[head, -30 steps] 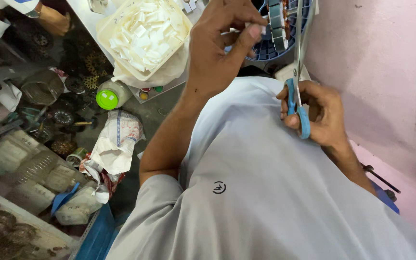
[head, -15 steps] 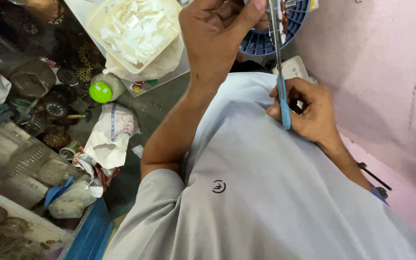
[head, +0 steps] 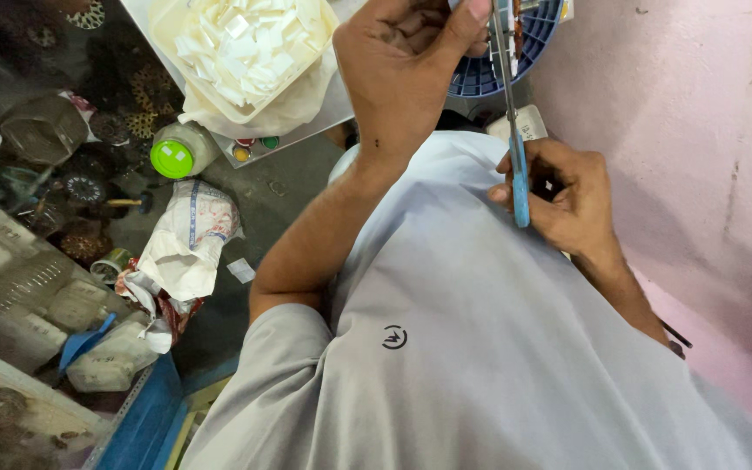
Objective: The person inserts small white plastic pieces into slots on a rotating cylindrical component using blue-handled scissors. The person repeatedly picks pieces from a nearby container and places them into the component while rotating it to access different slots.
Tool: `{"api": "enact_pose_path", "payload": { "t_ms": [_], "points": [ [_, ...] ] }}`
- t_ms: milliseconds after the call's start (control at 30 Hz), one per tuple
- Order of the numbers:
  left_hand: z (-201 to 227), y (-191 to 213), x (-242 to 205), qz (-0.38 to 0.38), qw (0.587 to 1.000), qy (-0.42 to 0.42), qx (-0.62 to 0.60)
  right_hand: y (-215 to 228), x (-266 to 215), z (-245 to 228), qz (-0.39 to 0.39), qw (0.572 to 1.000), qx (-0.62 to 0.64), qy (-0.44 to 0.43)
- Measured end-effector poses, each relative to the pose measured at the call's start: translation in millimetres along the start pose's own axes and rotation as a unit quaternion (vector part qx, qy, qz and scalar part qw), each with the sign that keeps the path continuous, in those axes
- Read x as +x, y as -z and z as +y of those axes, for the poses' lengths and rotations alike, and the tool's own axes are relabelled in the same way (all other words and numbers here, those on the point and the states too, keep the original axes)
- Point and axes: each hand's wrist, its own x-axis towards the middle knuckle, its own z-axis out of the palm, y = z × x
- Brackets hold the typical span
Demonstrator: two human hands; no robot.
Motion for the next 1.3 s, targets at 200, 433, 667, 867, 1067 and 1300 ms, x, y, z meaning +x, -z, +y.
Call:
{"api": "enact_pose_path", "payload": {
  "t_ms": [200,433,667,867,1067,1300],
  "points": [
    [4,-1,-4,-0.011,1.0,-0.004,-0.029,14,2,12,0.051,0.998,-0.02,0.009],
    [14,9,-17,-0.109,0.994,-0.005,0.022,32,84,23,0.19,0.901,-0.349,0.176],
    [14,11,-24,-0.121,0.991,0.054,-0.03,35,70,-48,0.116,0.898,-0.32,0.28],
    [9,-6,-31,-0.135,0.984,0.08,-0.089,19,65,-56,0.038,0.968,0.16,0.187],
    [10,-16,-36,-0.134,0.98,0.018,0.148,12,62,-42,0.085,0.97,0.146,0.175],
    [18,-13,-28,-0.133,0.944,-0.145,0.263,20,53,-30,0.058,0.962,0.112,0.241]
  ]
}}
